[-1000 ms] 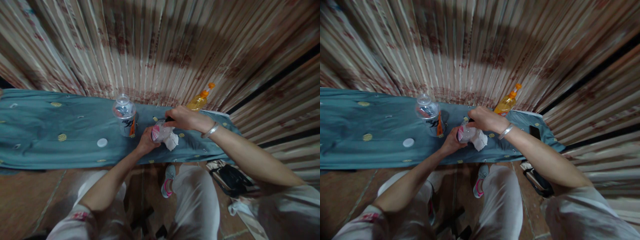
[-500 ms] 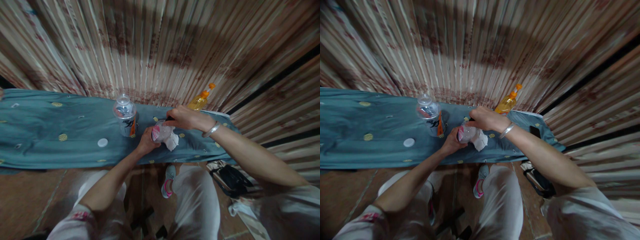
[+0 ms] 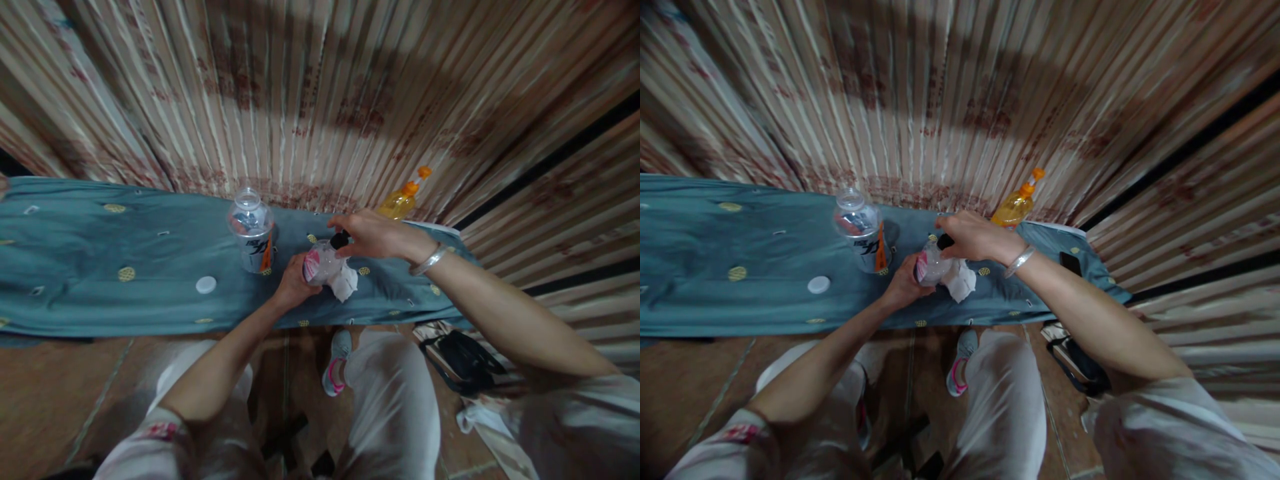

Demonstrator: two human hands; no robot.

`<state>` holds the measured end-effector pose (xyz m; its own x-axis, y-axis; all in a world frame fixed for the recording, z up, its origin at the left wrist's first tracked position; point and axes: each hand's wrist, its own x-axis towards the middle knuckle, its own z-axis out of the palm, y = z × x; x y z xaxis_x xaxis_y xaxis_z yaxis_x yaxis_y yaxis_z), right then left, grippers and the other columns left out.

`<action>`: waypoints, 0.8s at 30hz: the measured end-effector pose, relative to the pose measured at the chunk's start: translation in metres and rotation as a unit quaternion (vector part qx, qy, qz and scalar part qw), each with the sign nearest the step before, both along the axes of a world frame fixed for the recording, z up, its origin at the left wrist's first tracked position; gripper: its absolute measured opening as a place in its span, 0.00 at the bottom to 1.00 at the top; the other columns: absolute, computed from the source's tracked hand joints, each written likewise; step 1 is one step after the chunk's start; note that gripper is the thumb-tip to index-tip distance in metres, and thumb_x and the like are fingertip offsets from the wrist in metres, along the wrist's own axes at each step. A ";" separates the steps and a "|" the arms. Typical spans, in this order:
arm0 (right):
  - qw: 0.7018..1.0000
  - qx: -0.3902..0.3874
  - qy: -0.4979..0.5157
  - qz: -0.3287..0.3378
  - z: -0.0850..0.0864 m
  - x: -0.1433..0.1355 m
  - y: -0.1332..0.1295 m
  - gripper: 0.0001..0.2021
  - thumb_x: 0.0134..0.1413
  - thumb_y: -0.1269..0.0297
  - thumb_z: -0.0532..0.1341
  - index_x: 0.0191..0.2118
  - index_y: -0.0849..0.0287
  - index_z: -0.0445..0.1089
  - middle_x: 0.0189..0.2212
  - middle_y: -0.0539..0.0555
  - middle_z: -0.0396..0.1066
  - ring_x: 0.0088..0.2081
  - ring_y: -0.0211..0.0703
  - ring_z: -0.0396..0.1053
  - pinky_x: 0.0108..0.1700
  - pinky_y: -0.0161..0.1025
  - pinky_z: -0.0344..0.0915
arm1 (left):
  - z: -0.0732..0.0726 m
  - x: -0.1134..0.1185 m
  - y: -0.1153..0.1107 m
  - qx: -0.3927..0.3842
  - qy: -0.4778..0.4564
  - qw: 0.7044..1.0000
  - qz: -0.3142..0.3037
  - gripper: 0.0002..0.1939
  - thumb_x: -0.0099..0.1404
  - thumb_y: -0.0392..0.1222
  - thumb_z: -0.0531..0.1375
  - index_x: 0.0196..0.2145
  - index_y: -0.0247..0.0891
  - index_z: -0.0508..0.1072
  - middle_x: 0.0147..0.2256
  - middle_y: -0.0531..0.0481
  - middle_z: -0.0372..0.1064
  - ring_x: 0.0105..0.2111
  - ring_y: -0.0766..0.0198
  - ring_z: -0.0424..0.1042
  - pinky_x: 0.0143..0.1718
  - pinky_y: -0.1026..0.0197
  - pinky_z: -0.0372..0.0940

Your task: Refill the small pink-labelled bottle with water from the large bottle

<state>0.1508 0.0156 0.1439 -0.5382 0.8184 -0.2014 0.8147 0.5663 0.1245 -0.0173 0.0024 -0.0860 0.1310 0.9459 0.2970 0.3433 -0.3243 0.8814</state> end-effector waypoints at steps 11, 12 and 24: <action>1.000 0.008 0.016 0.008 -0.004 0.001 0.000 0.23 0.67 0.59 0.69 0.64 0.57 0.73 0.51 0.59 0.83 0.51 0.51 0.80 0.47 0.38 0.68 | -0.007 -0.001 0.003 0.006 0.048 0.999 -0.021 0.26 0.63 0.45 0.72 0.56 0.37 0.74 0.54 0.41 0.75 0.55 0.48 0.75 0.58 0.39 0.72; 1.000 0.009 0.014 0.008 -0.004 0.000 0.000 0.22 0.68 0.59 0.67 0.64 0.58 0.73 0.51 0.59 0.83 0.51 0.51 0.80 0.47 0.38 0.68 | -0.008 -0.002 0.003 0.007 0.051 0.998 -0.022 0.23 0.68 0.47 0.69 0.57 0.37 0.74 0.55 0.41 0.74 0.55 0.49 0.75 0.58 0.39 0.73; 0.999 0.016 -0.010 -0.028 -0.001 -0.002 -0.004 0.18 0.73 0.56 0.63 0.59 0.62 0.77 0.45 0.63 0.84 0.49 0.53 0.82 0.44 0.39 0.67 | -0.010 -0.002 0.004 0.011 0.061 0.998 -0.023 0.23 0.72 0.50 0.65 0.59 0.38 0.73 0.58 0.40 0.73 0.55 0.49 0.76 0.56 0.40 0.75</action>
